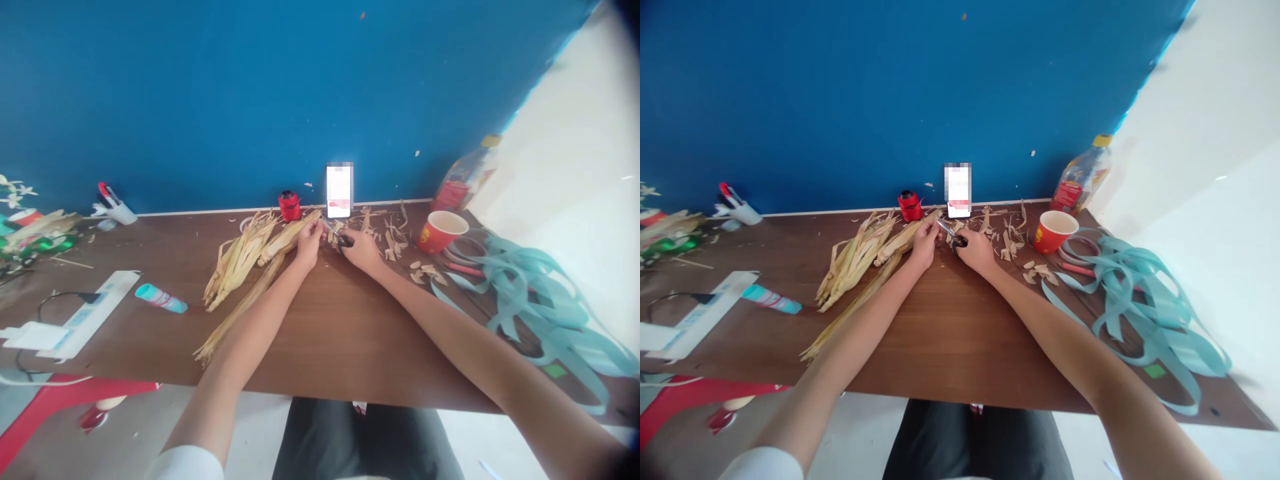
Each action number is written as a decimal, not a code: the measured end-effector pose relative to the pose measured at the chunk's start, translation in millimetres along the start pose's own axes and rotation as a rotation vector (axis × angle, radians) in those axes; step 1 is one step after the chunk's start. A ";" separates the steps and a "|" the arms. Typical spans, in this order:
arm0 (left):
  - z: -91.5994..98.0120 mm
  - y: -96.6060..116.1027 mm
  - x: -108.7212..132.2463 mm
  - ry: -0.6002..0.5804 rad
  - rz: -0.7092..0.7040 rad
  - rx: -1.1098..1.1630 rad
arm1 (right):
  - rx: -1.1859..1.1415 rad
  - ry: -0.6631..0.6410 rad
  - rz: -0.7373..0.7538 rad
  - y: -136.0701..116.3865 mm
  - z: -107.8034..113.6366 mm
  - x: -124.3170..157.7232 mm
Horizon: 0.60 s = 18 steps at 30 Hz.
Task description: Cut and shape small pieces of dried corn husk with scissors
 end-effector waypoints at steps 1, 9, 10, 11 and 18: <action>-0.2 0.3 0.3 0.000 0.003 0.002 | 0.011 0.000 -0.004 0.0 -0.1 0.0; -0.4 0.4 0.2 -0.012 0.001 0.012 | 0.055 -0.003 -0.018 -2.5 1.4 0.8; -0.5 0.6 0.2 -0.012 -0.001 0.009 | 0.056 -0.003 -0.014 -3.0 1.8 1.2; -0.6 0.8 0.4 -0.013 0.000 0.008 | 0.057 -0.002 -0.011 -3.4 2.2 1.4; -2.3 3.7 1.7 -0.019 -0.003 0.025 | 0.083 -0.015 -0.016 -3.1 1.8 0.4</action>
Point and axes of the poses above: each hand's wrist, its own x-axis away from the middle knuckle, its own z-axis out of the back of the hand, y = z × x, the point moved 6 cm from there along -x, towards the middle knuckle, and after that the axes turned 2 degrees about x, right-handed, at the moved point
